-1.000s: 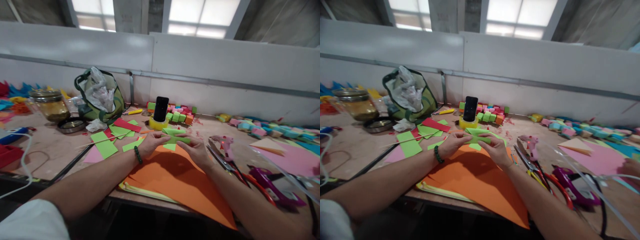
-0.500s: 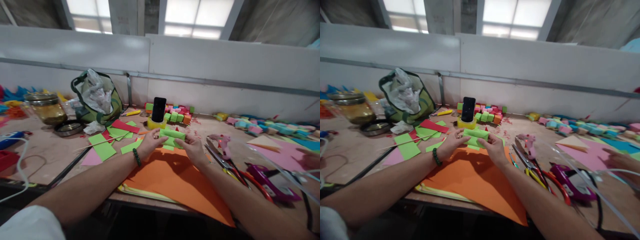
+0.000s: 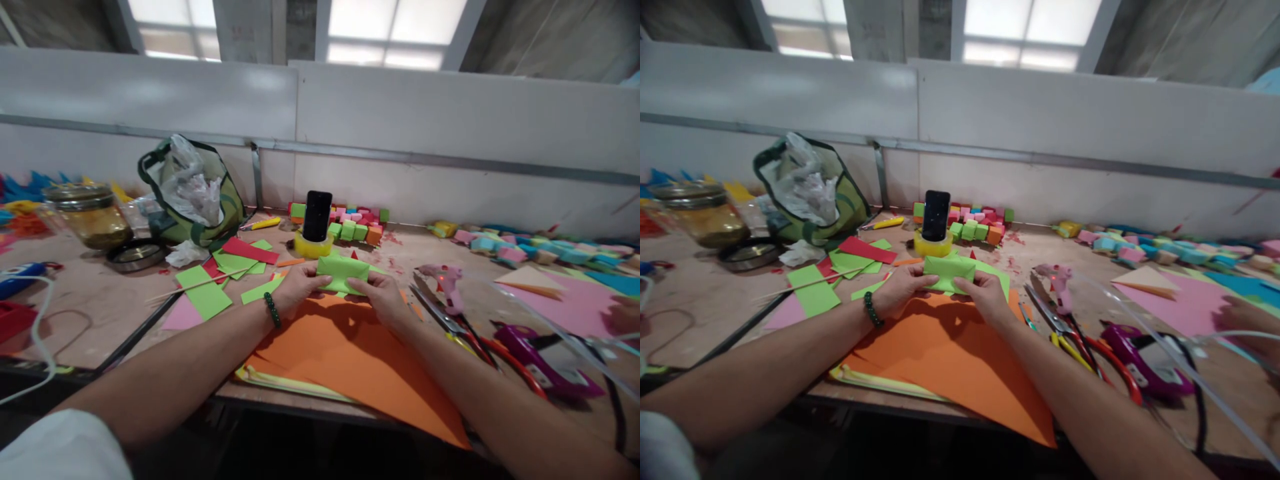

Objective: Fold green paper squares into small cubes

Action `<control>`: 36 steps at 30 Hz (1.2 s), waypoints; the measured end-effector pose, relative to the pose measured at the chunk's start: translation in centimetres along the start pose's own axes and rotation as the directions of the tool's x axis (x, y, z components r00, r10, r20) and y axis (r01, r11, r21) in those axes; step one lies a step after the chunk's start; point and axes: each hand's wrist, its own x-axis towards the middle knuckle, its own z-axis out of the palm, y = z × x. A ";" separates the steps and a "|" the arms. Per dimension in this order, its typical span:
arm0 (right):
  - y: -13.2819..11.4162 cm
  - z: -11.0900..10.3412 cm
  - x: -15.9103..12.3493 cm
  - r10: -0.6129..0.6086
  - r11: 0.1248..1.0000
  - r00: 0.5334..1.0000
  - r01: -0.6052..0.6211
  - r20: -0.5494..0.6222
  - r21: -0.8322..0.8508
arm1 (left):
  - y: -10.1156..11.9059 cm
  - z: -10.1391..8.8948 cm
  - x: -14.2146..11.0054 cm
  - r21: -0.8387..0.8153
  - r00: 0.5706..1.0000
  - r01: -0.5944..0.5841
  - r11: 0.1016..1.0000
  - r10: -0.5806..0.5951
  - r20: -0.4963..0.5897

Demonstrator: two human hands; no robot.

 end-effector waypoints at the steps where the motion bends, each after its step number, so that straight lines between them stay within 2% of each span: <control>1: 0.0 0.1 0.0 -0.004 1.000 1.000 0.004 -0.005 0.000 | 0.0 0.0 0.0 -0.003 1.000 0.005 1.000 -0.005 0.001; 9: 0.3 0.2 -0.2 -0.019 1.000 1.000 0.019 -0.012 0.003 | -0.1 -0.2 0.1 -0.013 0.999 0.044 0.999 -0.044 0.025; 20: 1.3 0.4 0.1 0.054 0.995 0.998 -0.055 0.011 0.085 | 0.2 -0.5 0.4 -0.014 0.993 0.121 0.993 -0.121 0.019; 25: 1.2 0.4 0.0 0.075 0.992 0.997 -0.074 -0.012 0.101 | 0.6 -0.3 0.4 -0.027 0.980 0.201 0.979 -0.201 0.007; 36: 0.7 0.6 -0.1 0.086 0.990 0.996 -0.082 -0.033 0.113 | 1.3 -0.2 0.1 -0.038 0.973 0.232 0.972 -0.231 0.029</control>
